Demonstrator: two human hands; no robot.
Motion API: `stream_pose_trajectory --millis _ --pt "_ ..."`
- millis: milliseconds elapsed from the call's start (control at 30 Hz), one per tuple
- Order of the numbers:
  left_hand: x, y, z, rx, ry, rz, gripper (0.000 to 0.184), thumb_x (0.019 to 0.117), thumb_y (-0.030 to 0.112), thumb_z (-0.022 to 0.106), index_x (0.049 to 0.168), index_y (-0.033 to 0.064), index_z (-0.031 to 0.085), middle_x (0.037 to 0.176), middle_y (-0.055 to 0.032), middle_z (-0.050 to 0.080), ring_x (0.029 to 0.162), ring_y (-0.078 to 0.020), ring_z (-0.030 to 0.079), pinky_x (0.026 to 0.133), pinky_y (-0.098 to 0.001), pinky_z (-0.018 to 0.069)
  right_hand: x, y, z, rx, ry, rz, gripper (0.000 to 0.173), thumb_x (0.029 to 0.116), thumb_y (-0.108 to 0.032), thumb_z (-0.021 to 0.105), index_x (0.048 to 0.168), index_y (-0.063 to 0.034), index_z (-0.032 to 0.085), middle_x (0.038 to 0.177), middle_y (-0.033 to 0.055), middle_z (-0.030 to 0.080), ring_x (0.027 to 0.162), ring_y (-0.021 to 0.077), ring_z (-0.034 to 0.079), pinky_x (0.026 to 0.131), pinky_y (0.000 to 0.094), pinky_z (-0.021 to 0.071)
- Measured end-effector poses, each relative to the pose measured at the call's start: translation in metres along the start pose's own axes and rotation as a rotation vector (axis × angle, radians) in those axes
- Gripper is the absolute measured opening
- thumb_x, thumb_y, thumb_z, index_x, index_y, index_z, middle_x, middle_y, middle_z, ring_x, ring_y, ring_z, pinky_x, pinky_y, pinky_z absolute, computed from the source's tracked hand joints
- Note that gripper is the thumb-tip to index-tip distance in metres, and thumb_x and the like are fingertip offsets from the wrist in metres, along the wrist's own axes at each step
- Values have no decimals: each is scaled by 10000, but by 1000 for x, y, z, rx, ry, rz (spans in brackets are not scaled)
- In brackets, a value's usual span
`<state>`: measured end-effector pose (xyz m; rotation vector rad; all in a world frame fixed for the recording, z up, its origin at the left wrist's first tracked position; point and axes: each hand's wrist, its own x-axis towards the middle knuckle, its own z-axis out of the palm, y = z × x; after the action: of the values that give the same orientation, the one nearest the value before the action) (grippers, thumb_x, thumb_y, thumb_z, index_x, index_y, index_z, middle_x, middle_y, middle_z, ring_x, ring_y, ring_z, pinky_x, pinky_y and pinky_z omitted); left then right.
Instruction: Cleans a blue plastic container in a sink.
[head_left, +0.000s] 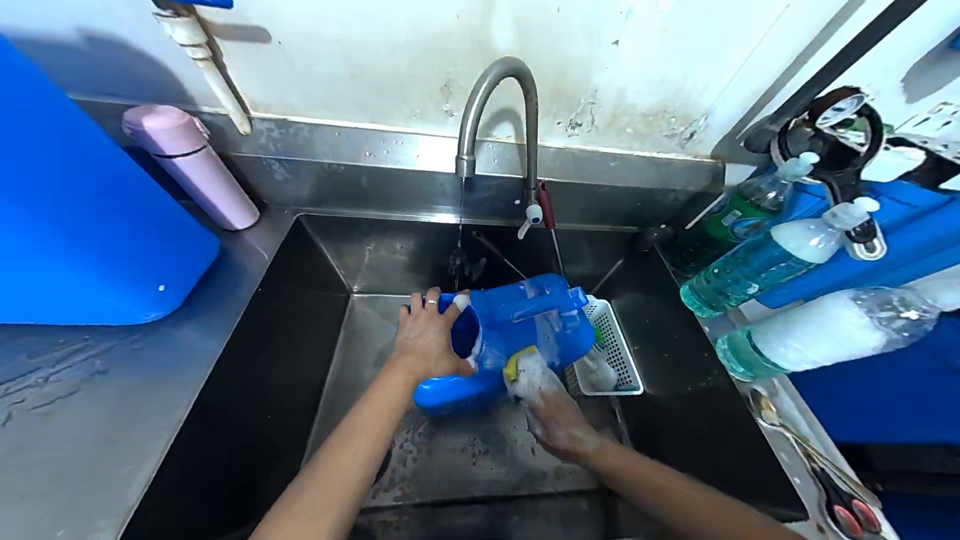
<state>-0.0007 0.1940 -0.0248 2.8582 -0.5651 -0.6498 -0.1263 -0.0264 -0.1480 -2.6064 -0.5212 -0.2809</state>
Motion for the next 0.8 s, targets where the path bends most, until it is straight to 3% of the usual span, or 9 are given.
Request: stream_pose_trajectory --millis 100,167,267,333,400,500,567,700,800 --pt "-11 -5 0 57 -50 51 1188 705 506 901 1643 252 217 1639 -299 197 1458 -528 264 1101 -676 295 106 5 -20 -43 -295 187 397 1033 -196 542 1330 52 627 1369 278 610 1352 435 528 1136 591 393" --pt "-10 -5 4 37 -15 22 1141 733 532 867 1640 244 237 1638 -301 205 1459 -514 274 1102 -661 296 156 20 -8 -50 -278 229 394 1020 -187 567 1330 52 617 1370 261 605 1343 405 531 1129 562 404" --pt "-8 -3 8 -18 59 -18 1121 722 571 848 1631 253 274 1633 -300 226 1463 -511 273 1113 -661 281 81 -14 -5 81 -184 352 376 1015 -94 536 1338 85 605 1406 296 575 1375 436 504 1179 544 362" --pt "-8 -1 10 -109 118 -34 1066 743 596 823 1615 243 323 1626 -296 253 1462 -509 284 1128 -665 269 5 -41 -1 208 -52 288 220 917 19 616 1095 107 709 1140 301 701 1107 435 687 980 549 543" --pt "-10 8 20 -200 200 -31 879 910 656 618 1599 171 365 1612 -303 295 1461 -511 306 1133 -664 274 -12 -57 -21 444 -140 377 206 945 28 603 1098 132 694 1022 267 712 955 333 698 891 476 549" --pt "-4 33 34 -378 399 -15 672 1062 505 427 1524 18 453 1582 -315 356 1467 -500 324 1170 -642 228 55 -45 -60 509 242 618 299 990 -55 608 1178 177 622 1075 292 687 1004 309 676 946 434 524" --pt "-5 45 38 -400 392 -14 615 1092 442 375 1505 -4 467 1585 -303 359 1473 -488 318 1179 -634 216 72 -48 -33 568 386 767 409 1016 -92 589 1321 172 525 1190 307 658 1098 319 668 1001 419 520" --pt "1 14 28 -773 431 71 455 1111 188 360 1459 -82 469 1559 -302 396 1468 -423 359 1193 -568 276 49 -153 2 810 154 634 440 982 -17 558 1363 188 471 1174 318 649 1064 314 667 951 425 533" --pt "-24 -19 45 -1181 441 50 614 942 -24 525 1515 -120 327 1610 -337 246 1461 -392 347 1168 -466 336 79 -127 -44 659 193 420 406 964 -39 559 1305 182 534 1199 281 657 1107 269 658 988 387 522"
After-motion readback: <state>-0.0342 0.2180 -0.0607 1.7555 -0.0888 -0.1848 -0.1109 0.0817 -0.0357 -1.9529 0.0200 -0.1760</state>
